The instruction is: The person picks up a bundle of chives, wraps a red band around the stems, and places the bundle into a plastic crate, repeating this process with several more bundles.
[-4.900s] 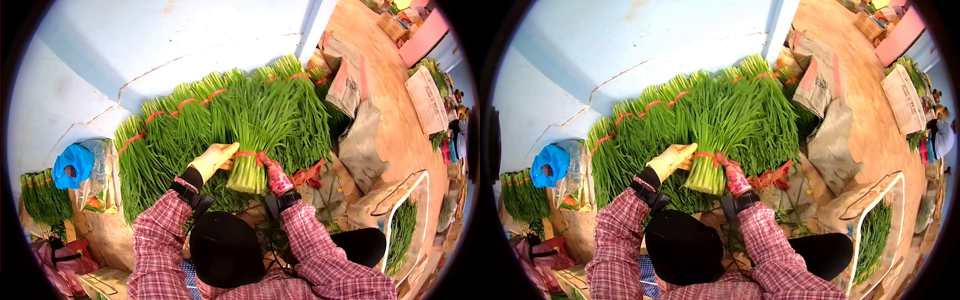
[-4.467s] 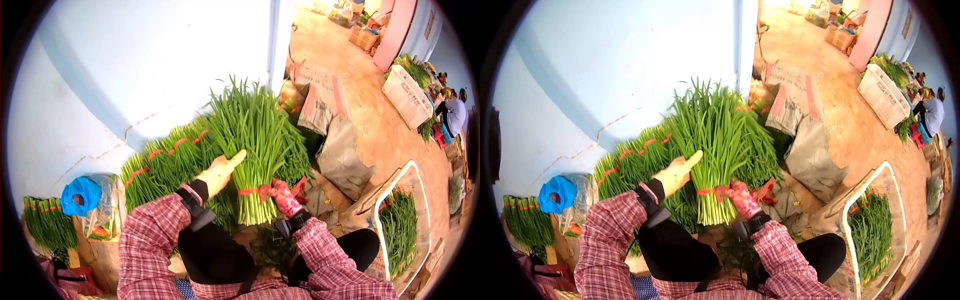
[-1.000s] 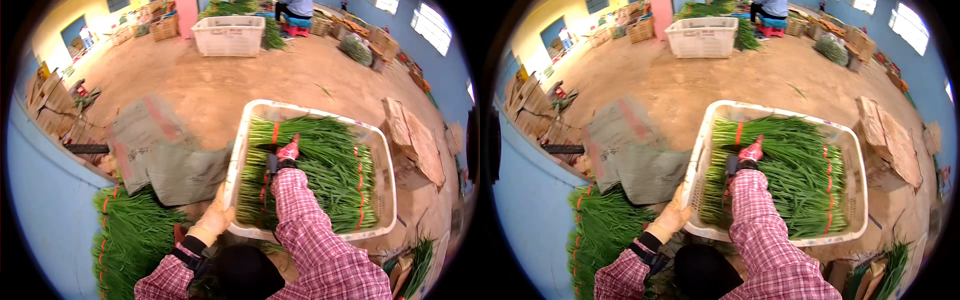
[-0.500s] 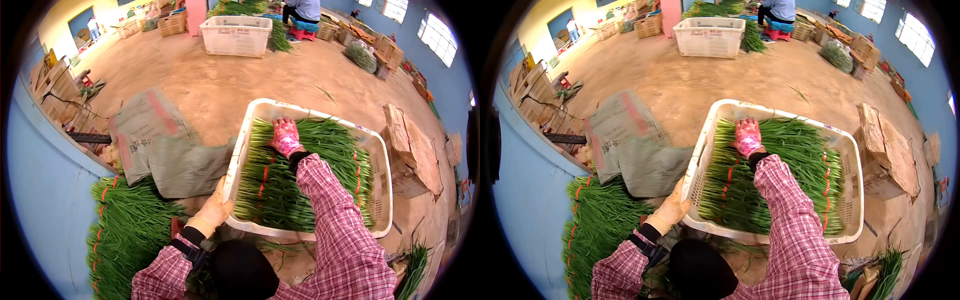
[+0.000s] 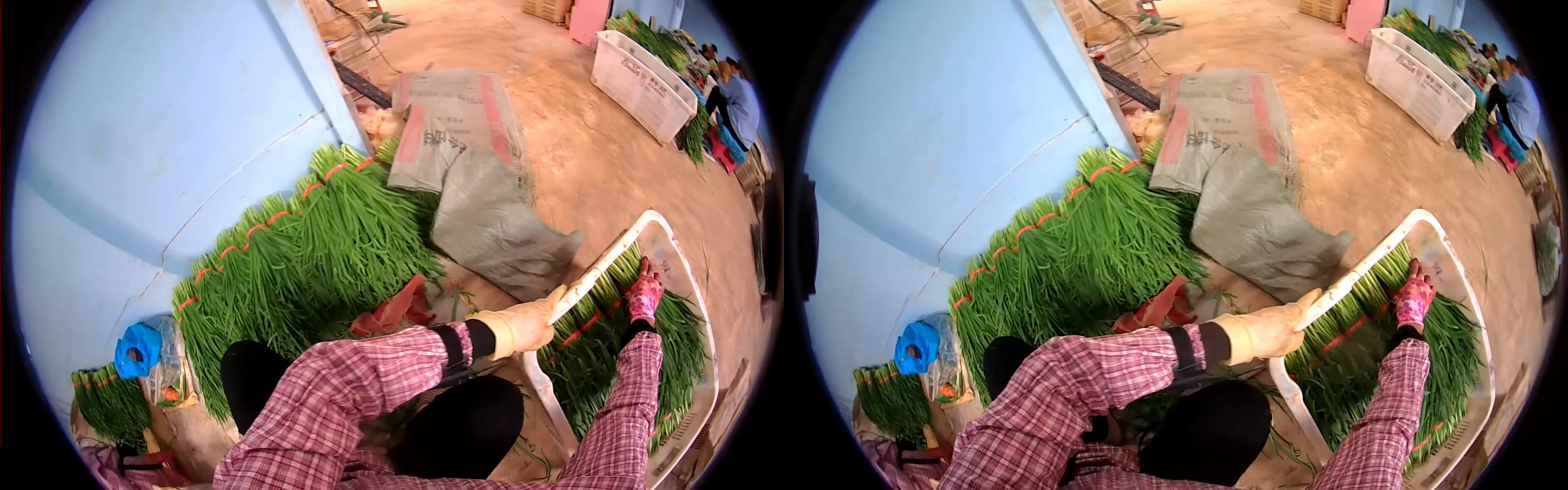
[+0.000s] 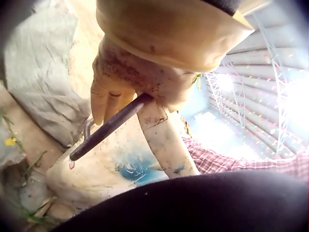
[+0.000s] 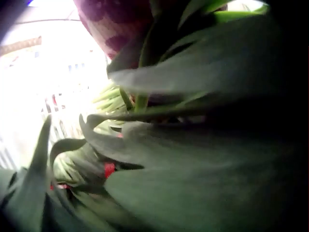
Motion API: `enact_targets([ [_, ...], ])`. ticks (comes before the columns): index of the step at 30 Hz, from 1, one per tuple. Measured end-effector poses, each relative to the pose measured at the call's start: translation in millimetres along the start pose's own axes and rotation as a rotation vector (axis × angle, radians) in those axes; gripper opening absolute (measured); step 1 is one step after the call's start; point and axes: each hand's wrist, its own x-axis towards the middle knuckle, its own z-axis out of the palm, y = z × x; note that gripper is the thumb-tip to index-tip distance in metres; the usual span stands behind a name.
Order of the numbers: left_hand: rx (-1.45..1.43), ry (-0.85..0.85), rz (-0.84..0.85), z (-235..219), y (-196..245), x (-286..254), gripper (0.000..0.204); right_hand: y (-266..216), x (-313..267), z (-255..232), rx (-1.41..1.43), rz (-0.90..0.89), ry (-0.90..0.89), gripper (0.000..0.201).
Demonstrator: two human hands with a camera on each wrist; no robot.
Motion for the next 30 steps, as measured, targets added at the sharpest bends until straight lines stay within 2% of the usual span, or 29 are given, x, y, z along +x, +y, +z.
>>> enact_targets([
  [2, -0.062, -0.011, -0.067, 5, 5, -1, 0.081, 2, 1, -6, -0.002, -0.026, -0.062, 0.092],
  [3, -0.116, -0.062, -0.137, -23, 39, -18, 0.082, 10, 4, -16, -0.037, -0.065, -0.09, 0.09],
  [4, -0.169, -0.12, -0.207, -40, 54, -31, 0.082, 13, 6, -28, -0.07, -0.1, -0.121, 0.087],
  [5, -0.139, 0.0, -0.098, -9, 19, -10, 0.085, -17, 4, -100, -0.007, 0.032, -0.393, 0.065],
  [6, -0.146, -0.013, -0.104, -16, 24, -14, 0.083, 16, 26, -74, 0.162, 0.017, -0.196, 0.042],
  [8, -0.159, -0.002, -0.135, -20, 30, -20, 0.083, -30, 37, -139, 0.076, -0.029, -0.103, 0.03],
  [10, -0.122, 0.029, -0.081, -20, 26, -24, 0.084, -84, 31, -183, 0.352, -0.485, 0.092, 0.029],
  [11, -0.1, 0.039, -0.05, -21, 22, -26, 0.085, -142, 0, -237, 0.474, -0.607, 0.004, 0.027],
  [12, -0.089, 0.032, 0.0, -19, 13, -31, 0.085, -181, 12, -232, 0.46, -0.775, -0.127, 0.025],
  [13, -0.08, 0.023, 0.045, -18, -1, -41, 0.085, -237, -9, -260, 0.506, -0.678, -0.423, 0.025],
  [14, -0.072, 0.011, 0.086, -20, -15, -57, 0.085, -270, 0, -230, 0.724, -0.843, -0.58, 0.025],
  [15, -0.08, -0.271, 0.018, -74, 13, -101, 0.08, -309, 2, -205, 0.796, -0.829, -0.792, 0.025],
  [16, 0.067, -0.256, 0.089, -92, -3, -131, 0.075, -348, 14, -163, 0.609, -1.296, -0.613, 0.024],
  [17, 0.035, -0.308, 0.128, -125, -12, -166, 0.074, -387, 25, -121, 0.486, -1.705, -0.314, 0.023],
  [18, 0.139, -0.368, 0.049, -147, -30, -189, 0.073, -422, 23, -83, 0.688, -1.547, -0.553, 0.022],
  [19, 0.191, -0.342, -0.009, -176, -44, -224, 0.071, -458, 10, -75, 0.358, -1.492, -0.514, 0.024],
  [20, 0.105, -0.167, -0.031, -195, -66, -263, 0.064, -498, -4, -68, 0.148, -1.249, -0.663, 0.028],
  [21, -0.115, 0.003, -0.035, -217, -86, -300, 0.055, -520, 3, -38, 0.196, -1.224, -0.607, 0.029],
  [22, -0.119, 0.186, -0.137, -237, -97, -339, 0.048, -547, 13, 11, 0.246, -1.197, -0.558, 0.03],
  [23, -0.074, 0.466, -0.181, -245, -113, -382, 0.041, -574, 43, 82, 0.408, -1.147, -0.344, 0.03],
  [24, -0.089, 0.643, -0.357, -250, -124, -427, 0.045, -593, 72, 134, 0.563, -1.082, -0.129, 0.031],
  [25, -0.298, 0.957, -0.531, -244, -114, -456, 0.051, -604, 89, 137, 0.168, -0.985, 0.076, 0.031],
  [26, -0.263, 1.177, -0.582, -227, -132, -500, 0.055, -610, 101, 127, 0.077, -0.881, 0.115, 0.032],
  [27, -0.21, 1.294, -0.644, -207, -141, -543, 0.05, -616, 112, 116, -0.019, -0.776, 0.143, 0.034],
  [28, -0.248, 1.416, -0.651, -179, -151, -580, 0.047, -619, 123, 99, 0.174, -0.681, 0.007, 0.038],
  [29, -0.259, 1.505, -0.789, -145, -166, -626, 0.048, -619, 131, 85, 0.362, -0.573, -0.126, 0.043],
  [30, -0.325, 1.571, -0.835, -118, -168, -646, 0.048, -620, 138, 81, 0.545, -0.457, -0.256, 0.048],
])
